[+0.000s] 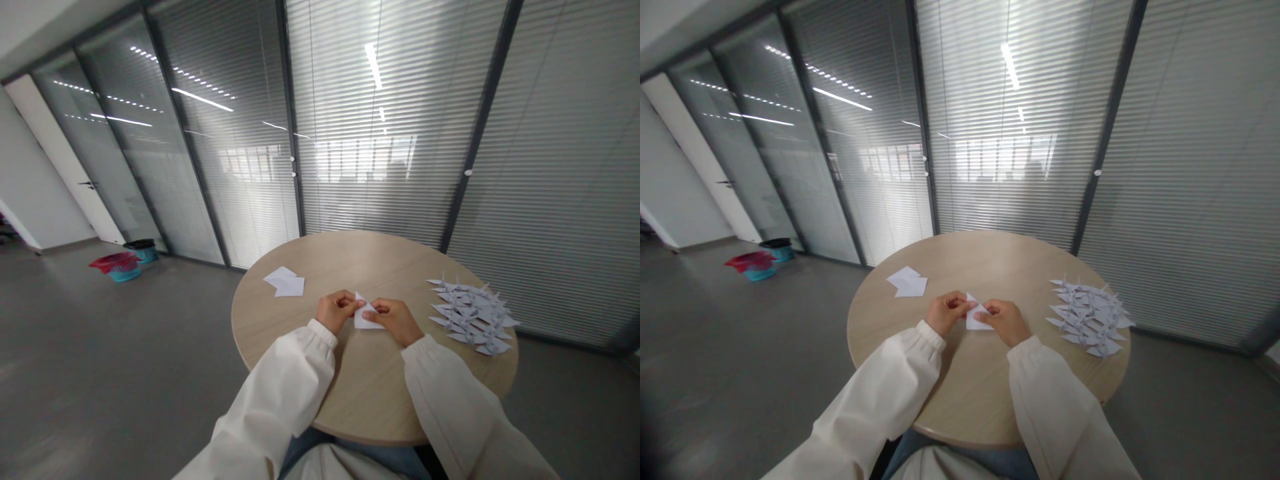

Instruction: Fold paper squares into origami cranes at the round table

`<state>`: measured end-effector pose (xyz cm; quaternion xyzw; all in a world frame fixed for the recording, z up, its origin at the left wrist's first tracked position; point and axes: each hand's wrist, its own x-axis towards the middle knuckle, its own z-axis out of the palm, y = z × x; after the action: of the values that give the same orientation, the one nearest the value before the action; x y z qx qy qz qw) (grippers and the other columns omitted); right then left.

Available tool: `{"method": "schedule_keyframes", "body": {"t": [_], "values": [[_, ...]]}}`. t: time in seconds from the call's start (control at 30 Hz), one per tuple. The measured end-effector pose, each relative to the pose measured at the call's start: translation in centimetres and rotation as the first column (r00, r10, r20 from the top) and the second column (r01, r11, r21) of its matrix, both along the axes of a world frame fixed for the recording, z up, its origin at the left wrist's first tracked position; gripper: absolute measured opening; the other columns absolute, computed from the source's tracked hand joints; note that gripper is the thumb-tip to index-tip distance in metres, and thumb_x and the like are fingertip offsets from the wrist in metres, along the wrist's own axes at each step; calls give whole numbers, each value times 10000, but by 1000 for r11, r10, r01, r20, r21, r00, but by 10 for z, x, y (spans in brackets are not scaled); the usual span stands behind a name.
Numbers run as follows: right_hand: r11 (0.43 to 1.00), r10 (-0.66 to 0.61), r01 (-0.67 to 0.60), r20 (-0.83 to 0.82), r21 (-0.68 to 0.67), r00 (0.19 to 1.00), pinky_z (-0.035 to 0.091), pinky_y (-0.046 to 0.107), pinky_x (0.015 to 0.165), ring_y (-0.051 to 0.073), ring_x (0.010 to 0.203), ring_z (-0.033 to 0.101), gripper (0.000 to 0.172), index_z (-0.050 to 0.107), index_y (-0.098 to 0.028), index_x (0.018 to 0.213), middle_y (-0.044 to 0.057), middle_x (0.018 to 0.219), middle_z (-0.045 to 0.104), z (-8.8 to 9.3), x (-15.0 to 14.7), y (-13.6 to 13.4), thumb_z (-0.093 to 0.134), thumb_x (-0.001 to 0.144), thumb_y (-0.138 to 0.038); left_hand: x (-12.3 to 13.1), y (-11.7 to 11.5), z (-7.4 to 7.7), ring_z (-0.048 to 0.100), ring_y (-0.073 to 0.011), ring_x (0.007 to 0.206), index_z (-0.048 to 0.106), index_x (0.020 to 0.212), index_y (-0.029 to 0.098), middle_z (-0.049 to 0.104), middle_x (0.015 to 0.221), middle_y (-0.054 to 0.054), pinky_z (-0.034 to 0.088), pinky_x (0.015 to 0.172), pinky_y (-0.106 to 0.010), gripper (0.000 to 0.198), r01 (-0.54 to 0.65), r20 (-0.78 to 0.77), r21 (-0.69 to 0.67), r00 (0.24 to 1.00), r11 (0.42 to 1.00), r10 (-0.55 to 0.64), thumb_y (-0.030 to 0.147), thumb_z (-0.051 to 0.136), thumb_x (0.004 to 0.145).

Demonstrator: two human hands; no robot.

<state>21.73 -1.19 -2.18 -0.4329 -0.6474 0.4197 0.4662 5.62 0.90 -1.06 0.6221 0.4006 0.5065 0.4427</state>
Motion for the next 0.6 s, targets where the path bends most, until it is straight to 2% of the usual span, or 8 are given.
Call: {"method": "schedule_keyframes", "body": {"t": [0.1,0.23,0.47,0.6], "values": [[1000,28,-28,-1,-4,1000,433,245,595,164,630,600,295,677,-134,764,20,703,674,-3,1,2,683,648,-405,1,1,1,599,-117,591,666,815,113,676,678,-42,470,575,-220,385,64,83,21,994,998,-65,375,756,548],[997,65,-65,-1,-39,998,426,246,588,168,629,599,348,679,-126,771,21,702,672,-7,2,3,693,624,-441,0,3,1,637,-149,716,676,801,113,703,794,-80,491,677,-241,372,128,169,-27,978,991,-121,342,777,526],[994,89,-89,6,-62,996,396,235,563,145,604,572,330,655,-121,764,23,692,654,-5,-1,2,704,615,-411,1,2,0,612,-132,579,684,699,109,690,658,-64,460,538,-217,332,63,164,-65,985,996,-52,343,793,491],[993,96,-94,30,-70,995,360,221,529,121,565,533,304,634,-124,739,3,650,616,-7,-3,2,705,614,-392,1,0,2,598,-124,549,681,663,105,686,634,-63,446,510,-210,328,43,148,-78,988,996,-31,342,798,470]]}}
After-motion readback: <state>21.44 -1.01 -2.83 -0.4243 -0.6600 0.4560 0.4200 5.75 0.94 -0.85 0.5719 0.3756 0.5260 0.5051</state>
